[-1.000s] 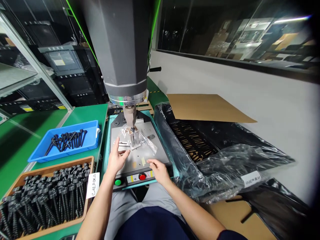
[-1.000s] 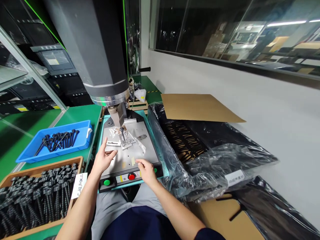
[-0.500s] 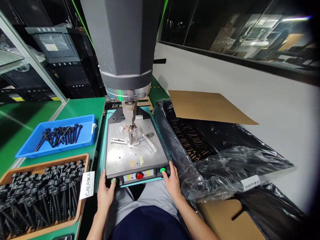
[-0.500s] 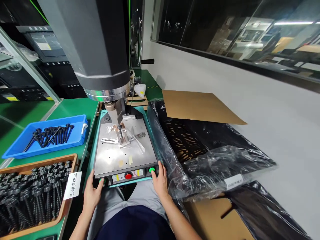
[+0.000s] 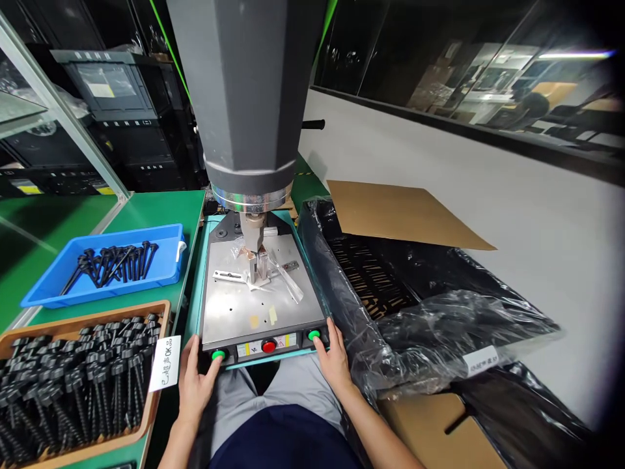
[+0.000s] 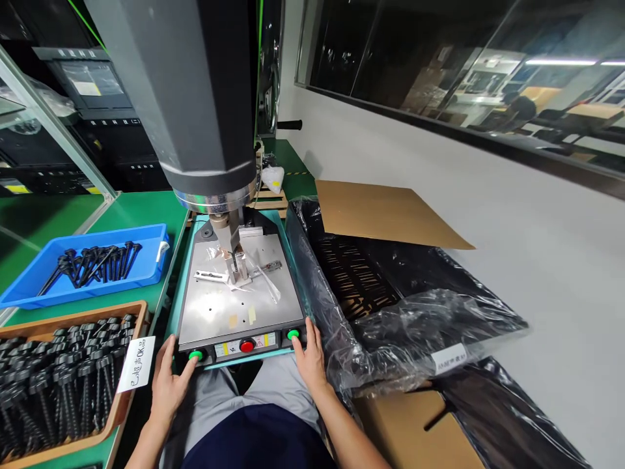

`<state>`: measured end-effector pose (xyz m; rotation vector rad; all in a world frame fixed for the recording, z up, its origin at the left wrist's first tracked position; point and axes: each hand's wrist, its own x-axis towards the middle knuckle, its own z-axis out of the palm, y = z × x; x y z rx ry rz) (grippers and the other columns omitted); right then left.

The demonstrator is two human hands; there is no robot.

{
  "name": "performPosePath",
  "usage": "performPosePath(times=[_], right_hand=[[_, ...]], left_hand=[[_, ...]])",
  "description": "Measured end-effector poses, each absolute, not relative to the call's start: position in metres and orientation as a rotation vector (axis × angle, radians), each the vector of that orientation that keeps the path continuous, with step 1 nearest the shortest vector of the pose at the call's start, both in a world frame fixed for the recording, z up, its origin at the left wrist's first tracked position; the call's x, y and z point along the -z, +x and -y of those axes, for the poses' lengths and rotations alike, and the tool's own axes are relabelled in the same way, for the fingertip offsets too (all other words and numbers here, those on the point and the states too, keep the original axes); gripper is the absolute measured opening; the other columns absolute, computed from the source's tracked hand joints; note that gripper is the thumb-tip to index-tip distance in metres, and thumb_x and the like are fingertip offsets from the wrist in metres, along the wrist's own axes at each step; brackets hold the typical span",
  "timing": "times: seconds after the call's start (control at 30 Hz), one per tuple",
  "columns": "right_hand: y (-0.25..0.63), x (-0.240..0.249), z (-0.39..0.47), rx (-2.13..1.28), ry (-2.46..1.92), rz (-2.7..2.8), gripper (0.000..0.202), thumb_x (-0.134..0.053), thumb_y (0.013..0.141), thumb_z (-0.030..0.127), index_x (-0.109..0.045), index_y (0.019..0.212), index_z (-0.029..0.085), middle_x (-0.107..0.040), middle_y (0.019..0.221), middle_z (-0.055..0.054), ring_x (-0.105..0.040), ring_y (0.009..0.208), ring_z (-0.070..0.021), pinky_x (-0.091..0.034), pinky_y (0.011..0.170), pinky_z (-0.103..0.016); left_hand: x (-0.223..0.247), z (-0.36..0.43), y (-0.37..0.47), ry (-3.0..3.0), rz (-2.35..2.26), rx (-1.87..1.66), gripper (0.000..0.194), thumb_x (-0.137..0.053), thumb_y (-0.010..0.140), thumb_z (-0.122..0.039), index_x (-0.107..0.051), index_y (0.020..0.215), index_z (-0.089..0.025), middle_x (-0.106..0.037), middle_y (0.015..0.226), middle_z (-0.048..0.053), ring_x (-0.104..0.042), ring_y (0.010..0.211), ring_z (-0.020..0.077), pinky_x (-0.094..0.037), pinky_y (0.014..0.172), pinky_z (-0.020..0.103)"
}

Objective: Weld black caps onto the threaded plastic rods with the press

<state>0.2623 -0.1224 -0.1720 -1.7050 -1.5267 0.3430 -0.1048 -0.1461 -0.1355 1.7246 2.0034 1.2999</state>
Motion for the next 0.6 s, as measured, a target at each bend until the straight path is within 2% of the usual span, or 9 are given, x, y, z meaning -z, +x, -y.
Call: performPosePath(times=[0.13,0.27,0.43,0.6], right_hand=[[0.262,0.171,0.122,-0.347,-1.721,1.507,0.065,-0.049,0.095,0.047,-0.03,0.152,0.021,-0.045,0.145,-0.017,-0.047,0.133,-0.0319,-0.043,0.107,-0.051],[0.26,0.17,0.122,-0.337,-1.726,1.485,0.066,-0.049,0.094,0.048,-0.033,0.151,0.018,-0.047,0.144,-0.019,-0.047,0.133,-0.0326,-0.044,0.106,-0.051],[0.264,0.168,0.122,-0.4,-1.725,1.479,0.065,-0.051,0.092,0.048,-0.038,0.148,0.018,-0.048,0.144,-0.018,-0.047,0.133,-0.0325,-0.044,0.106,-0.051],[0.257,0.141,0.124,-0.349,-1.685,1.391,0.055,-0.054,0.091,0.047,-0.053,0.136,0.015,-0.056,0.134,-0.019,-0.055,0.124,-0.032,-0.047,0.103,-0.052]], left_hand=[[0.104,0.141,-0.078,1.778,-2.01,-1.526,0.064,-0.064,0.084,-0.032,-0.043,0.143,-0.02,-0.053,0.137,0.017,-0.049,0.129,0.031,-0.039,0.111,0.051],[0.074,0.12,-0.045,1.743,-1.759,-1.593,0.056,-0.06,0.087,-0.027,-0.045,0.141,-0.022,-0.056,0.133,0.014,-0.053,0.124,0.0278,-0.047,0.103,0.048],[0.048,0.074,-0.021,1.626,-1.591,-1.586,0.054,-0.059,0.088,-0.03,-0.045,0.141,-0.023,-0.052,0.137,0.013,-0.051,0.126,0.0271,-0.046,0.103,0.047],[0.032,0.014,-0.014,1.448,-1.528,-1.558,0.068,-0.066,0.082,-0.037,-0.041,0.143,-0.023,-0.048,0.144,0.015,-0.046,0.133,0.0294,-0.041,0.106,0.049]])
